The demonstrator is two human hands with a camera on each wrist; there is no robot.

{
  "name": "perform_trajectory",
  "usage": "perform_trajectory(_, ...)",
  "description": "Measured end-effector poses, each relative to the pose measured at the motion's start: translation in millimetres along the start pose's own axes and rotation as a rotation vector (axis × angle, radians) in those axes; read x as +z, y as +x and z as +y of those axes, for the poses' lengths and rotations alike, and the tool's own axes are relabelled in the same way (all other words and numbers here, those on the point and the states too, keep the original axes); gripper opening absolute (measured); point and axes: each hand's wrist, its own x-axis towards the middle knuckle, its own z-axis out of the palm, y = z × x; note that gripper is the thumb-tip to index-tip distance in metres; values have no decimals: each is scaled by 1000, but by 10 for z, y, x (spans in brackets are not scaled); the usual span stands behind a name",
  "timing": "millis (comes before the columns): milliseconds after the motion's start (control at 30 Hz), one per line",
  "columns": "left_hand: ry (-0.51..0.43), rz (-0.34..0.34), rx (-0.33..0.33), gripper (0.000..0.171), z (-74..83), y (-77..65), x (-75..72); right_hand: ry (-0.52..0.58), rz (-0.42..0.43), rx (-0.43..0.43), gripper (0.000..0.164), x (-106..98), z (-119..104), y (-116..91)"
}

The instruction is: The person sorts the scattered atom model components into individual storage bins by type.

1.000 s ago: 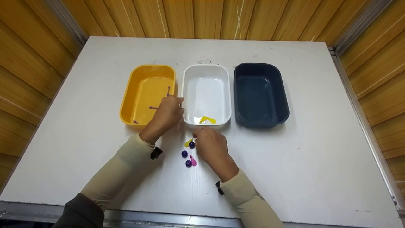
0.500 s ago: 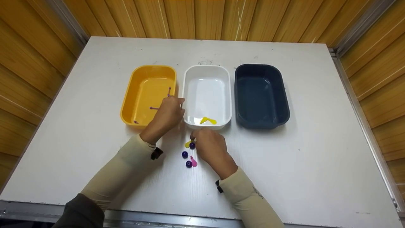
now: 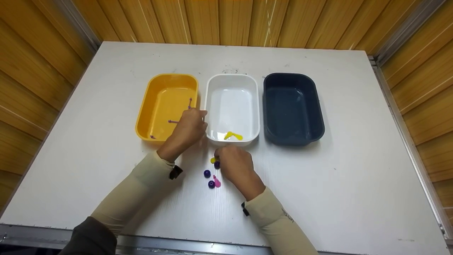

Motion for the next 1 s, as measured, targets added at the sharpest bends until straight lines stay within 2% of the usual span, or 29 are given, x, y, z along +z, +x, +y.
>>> perform_trajectory(233,-8,-4,5,25,-3,-6,-8,-21,14,59,20,5,15,-11)
perform_trajectory(600,18,-27,-23,27,17,-1,-12,-33,-4,82,8,3,51,-16)
perform_trajectory(867,-26,-45,-38,26,16,9,-5,-34,18,83,13,3,64,-20)
perform_trajectory(1000,1,-25,-31,25,17,4,-1,-32,39,81,14,-9,65,-32)
